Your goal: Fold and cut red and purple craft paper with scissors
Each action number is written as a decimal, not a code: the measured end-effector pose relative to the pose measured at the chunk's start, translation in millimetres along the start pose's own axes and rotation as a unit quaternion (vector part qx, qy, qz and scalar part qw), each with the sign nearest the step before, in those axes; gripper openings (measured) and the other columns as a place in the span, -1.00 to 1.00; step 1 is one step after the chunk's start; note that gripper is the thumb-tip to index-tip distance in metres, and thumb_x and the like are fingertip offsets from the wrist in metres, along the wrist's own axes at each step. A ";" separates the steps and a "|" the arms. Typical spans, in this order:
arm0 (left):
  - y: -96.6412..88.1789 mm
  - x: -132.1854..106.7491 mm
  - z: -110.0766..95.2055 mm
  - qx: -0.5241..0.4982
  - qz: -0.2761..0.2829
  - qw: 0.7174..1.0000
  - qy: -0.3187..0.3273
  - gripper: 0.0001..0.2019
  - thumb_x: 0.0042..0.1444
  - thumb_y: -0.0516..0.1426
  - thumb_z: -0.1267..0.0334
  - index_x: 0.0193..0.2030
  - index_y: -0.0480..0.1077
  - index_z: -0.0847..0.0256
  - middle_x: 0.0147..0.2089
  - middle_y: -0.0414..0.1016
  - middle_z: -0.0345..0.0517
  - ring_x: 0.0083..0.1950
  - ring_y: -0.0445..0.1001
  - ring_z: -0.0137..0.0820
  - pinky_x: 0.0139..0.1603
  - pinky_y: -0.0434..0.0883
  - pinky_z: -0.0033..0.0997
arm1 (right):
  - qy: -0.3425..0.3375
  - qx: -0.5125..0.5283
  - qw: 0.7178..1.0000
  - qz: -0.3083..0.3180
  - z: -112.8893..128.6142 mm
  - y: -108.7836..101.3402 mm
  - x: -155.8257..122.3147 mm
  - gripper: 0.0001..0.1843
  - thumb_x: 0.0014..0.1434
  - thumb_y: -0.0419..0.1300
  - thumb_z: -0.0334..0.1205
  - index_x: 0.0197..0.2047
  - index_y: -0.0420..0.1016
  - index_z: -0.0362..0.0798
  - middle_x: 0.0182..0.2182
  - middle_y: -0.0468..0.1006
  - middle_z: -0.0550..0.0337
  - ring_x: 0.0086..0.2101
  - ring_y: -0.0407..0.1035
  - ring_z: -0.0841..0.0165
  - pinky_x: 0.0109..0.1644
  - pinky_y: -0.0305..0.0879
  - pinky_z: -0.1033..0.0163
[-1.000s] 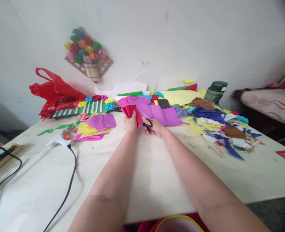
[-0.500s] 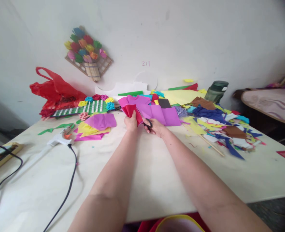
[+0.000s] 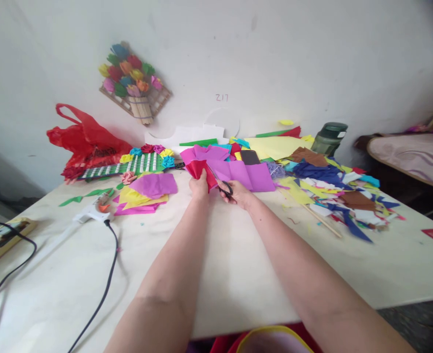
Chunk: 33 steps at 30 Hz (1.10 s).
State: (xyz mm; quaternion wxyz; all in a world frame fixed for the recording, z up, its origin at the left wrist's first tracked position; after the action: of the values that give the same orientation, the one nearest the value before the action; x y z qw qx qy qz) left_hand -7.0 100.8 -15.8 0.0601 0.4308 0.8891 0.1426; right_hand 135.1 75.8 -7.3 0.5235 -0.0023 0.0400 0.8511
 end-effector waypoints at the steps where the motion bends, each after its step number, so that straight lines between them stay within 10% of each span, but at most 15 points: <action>1: -0.2 -1.1 -0.4 -0.002 -0.001 1.000 -0.006 -0.76 -0.07 0.18 0.17 -0.32 0.41 0.31 -0.28 0.51 0.03 -0.21 0.50 -0.29 -0.27 0.41 -0.40 | -0.001 0.003 1.000 0.002 0.0 0.1 0.0 -0.58 -0.01 0.22 0.11 -0.49 0.30 -0.12 -0.68 0.31 0.33 -0.75 0.15 0.62 -0.82 -0.21 0.50; 33: 4.7 -12.4 -3.7 -0.128 0.018 0.988 -0.090 -0.80 -0.12 0.25 0.27 -0.39 0.36 0.34 -0.48 0.44 -0.12 -0.47 0.45 -0.45 -0.46 0.37 -0.50 | -0.006 0.011 0.999 0.047 -0.3 5.8 14.8 -0.51 0.04 0.08 0.23 -0.46 0.30 -0.11 -0.66 0.38 0.26 -0.71 0.27 0.53 -0.81 -0.10 0.47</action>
State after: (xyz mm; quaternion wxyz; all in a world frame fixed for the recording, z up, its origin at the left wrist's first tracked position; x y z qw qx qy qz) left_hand 3.4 93.0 -11.0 0.1919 0.4468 0.8465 0.2166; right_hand 123.2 86.4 -8.0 0.4831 0.0107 0.0464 0.8742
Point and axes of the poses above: each hand's wrist, its own x-axis towards the middle knuckle, its own y-axis out of the palm, z = x × y, the point moved 8 cm from there along x, towards the middle knuckle
